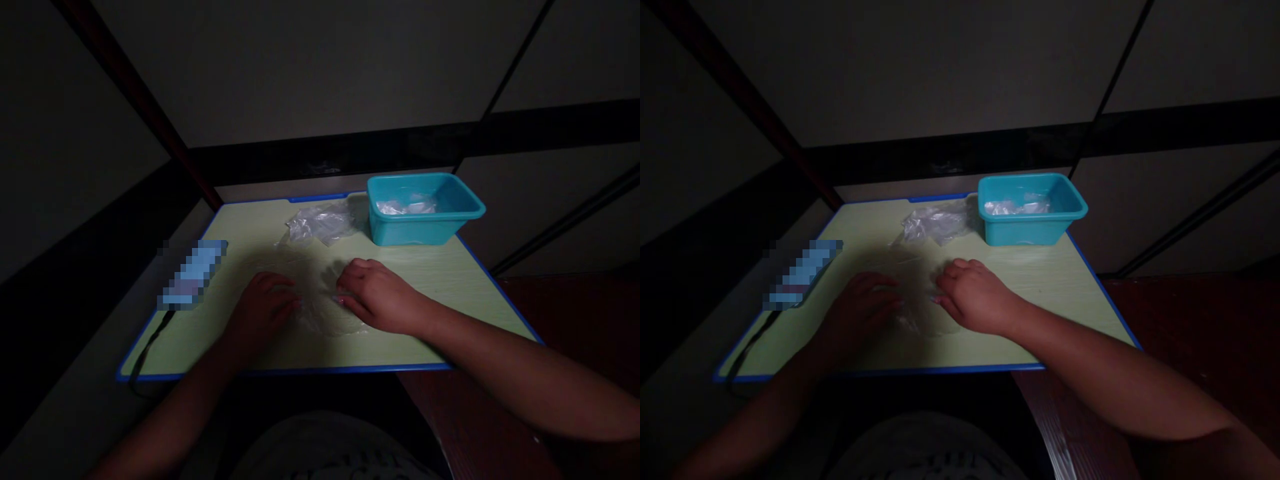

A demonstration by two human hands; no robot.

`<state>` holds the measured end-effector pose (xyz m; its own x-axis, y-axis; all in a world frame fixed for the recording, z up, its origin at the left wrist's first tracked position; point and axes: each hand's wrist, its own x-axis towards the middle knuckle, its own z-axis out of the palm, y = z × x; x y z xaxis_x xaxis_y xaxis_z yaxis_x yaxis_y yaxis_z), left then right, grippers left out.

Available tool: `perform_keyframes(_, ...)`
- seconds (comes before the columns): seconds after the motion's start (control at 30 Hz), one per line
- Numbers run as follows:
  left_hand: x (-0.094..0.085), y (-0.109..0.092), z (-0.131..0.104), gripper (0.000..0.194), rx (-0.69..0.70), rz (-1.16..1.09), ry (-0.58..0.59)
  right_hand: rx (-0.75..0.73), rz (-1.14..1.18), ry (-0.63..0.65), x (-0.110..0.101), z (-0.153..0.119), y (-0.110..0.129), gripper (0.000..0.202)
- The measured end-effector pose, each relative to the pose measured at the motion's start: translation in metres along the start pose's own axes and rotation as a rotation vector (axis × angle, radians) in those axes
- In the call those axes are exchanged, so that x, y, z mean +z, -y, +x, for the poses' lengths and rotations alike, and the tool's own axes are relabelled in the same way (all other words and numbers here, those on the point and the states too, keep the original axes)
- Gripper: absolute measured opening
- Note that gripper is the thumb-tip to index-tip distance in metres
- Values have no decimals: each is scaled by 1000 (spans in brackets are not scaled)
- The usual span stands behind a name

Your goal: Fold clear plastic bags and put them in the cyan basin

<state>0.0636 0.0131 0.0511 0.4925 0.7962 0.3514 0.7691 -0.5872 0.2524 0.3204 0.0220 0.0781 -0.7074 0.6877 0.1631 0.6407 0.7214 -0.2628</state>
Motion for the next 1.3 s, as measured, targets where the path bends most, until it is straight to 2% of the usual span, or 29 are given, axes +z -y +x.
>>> perform_keyframes(0.13, 10, -1, 11, 24, 5, 9, 32, -68, 6, 168, 4, 0, 1, 23)
perform_keyframes(0.2, 15, -2, 13, 22, 4, 19, 30, -101, 17, 206, 8, -1, 2, 23)
perform_keyframes(0.37, 17, -7, 11, 35, -37, 149, -107, -162, 31, 182, 11, -2, 2, 23)
perform_keyframes(0.5, 5, -11, 1, 29, -33, 244, -169, -157, 16, 169, 9, -2, 2, 23)
perform_keyframes(0.57, 0, -15, -9, 30, 61, 210, -128, -164, 11, 156, 8, -2, 1, 25)
perform_keyframes(0.63, -3, -18, -22, 30, 178, 150, -17, -168, 6, 149, 8, -1, 2, 25)
perform_keyframes(0.73, 1, -21, -36, 52, 268, 116, 225, -159, 2, 157, 8, -1, 2, 24)
perform_keyframes(0.8, 5, -21, -40, 63, 265, 101, 327, -151, 0, 166, 8, -1, 3, 25)
perform_keyframes(0.87, 7, -20, -41, 69, 243, 82, 353, -150, -3, 161, 8, -1, 2, 25)
perform_keyframes(0.97, 8, -20, -41, 70, 207, 87, 329, -179, 15, 109, 9, -1, -1, 26)
perform_keyframes(1.1, 6, -17, -47, 69, 240, 81, 377, -227, 49, 14, 11, 1, -8, 25)
perform_keyframes(1.13, 4, -14, -46, 68, 243, 73, 371, -227, 54, 0, 13, 2, -10, 24)
perform_keyframes(1.2, -3, -6, -39, 62, 182, 49, 289, -219, 70, -10, 15, 3, -13, 24)
perform_keyframes(1.3, -15, 15, -8, 46, -49, -13, 82, -212, 96, 3, 18, 4, -15, 23)
